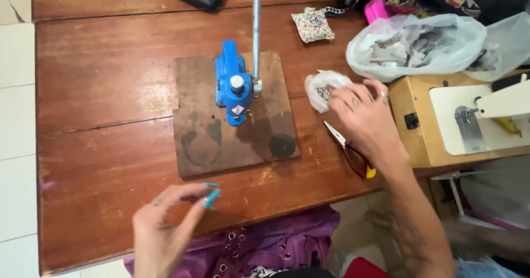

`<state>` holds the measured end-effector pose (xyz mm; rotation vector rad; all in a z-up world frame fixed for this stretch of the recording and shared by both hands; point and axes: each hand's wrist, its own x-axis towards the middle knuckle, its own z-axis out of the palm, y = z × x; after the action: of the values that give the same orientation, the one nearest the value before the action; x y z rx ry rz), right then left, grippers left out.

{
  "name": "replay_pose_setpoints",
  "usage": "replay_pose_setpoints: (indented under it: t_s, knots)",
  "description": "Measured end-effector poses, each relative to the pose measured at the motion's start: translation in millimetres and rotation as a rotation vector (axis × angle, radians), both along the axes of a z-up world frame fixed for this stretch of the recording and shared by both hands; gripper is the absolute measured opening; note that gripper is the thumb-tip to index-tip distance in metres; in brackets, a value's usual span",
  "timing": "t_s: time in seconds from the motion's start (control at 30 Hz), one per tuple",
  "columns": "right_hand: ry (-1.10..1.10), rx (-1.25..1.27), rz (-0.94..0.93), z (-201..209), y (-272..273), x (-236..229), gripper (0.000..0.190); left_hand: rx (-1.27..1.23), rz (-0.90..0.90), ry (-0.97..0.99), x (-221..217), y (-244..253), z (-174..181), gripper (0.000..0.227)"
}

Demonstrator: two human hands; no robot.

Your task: Trimming material and installing metal eyelets using a hand press to assemble a garment

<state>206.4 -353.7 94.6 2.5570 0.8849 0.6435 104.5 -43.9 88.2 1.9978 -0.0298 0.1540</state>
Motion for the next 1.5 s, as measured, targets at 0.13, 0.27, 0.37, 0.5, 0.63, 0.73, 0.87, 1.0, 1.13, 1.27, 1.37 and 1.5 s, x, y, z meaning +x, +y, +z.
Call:
replay_pose_setpoints:
  t_s: [0.13, 0.27, 0.37, 0.5, 0.63, 0.73, 0.87, 1.0, 1.13, 1.27, 1.37, 1.5]
  knots:
    - [-0.043, 0.097, 0.120, 42.6, 42.0, -38.4, 0.009, 0.055, -0.146, -0.025, -5.7, -0.5, -10.9, 0.023]
    - [0.053, 0.195, 0.202, 42.4, 73.4, -66.1, 0.010, -0.343, -0.069, 0.242, -15.2, -6.8, -20.3, 0.029]
    - [0.234, 0.332, 0.321, 39.7, 110.2, -74.5, 0.011, -0.583, 0.052, 0.455, -22.2, 0.3, -19.4, 0.023]
    - [0.251, 0.416, 0.534, 52.4, 176.3, -68.8, 0.004, -0.661, 0.092, 0.595, -16.1, 27.1, 5.5, 0.037]
    - [0.108, 0.467, 0.704, 67.3, 227.7, -50.6, 0.007, -0.609, 0.206, 0.348, 7.1, 62.6, 33.0, 0.050]
    - [-0.049, 0.451, 0.734, 65.3, 256.4, -34.0, 0.013, -0.632, 0.281, 0.242, 37.5, 90.8, 33.0, 0.041]
    - [0.044, 0.550, 0.736, 0.2, 268.3, -11.3, 0.013, -0.420, 0.218, 0.063, 82.7, 131.2, -30.6, 0.039]
    - [0.395, 0.504, 0.514, -26.8, 263.1, 0.8, 0.016, -0.125, 0.317, 0.081, 107.6, 143.8, -58.8, 0.012]
    - [0.542, 0.546, 0.468, -32.2, 270.3, 12.5, 0.019, 0.222, 0.388, 0.034, 109.5, 138.5, -48.0, 0.008]
    - [0.588, 0.529, 0.504, -70.0, 300.7, 40.8, 0.024, 0.353, 0.396, -0.089, 109.4, 128.7, -41.4, 0.009]
    - [0.563, 0.555, 0.527, -102.9, 313.6, 64.7, 0.019, 0.403, 0.364, -0.241, 106.9, 120.0, -29.4, 0.007]
    - [0.547, 0.551, 0.459, -99.5, 309.8, 65.5, 0.016, 0.395, 0.332, -0.307, 103.5, 113.4, -29.8, 0.012]
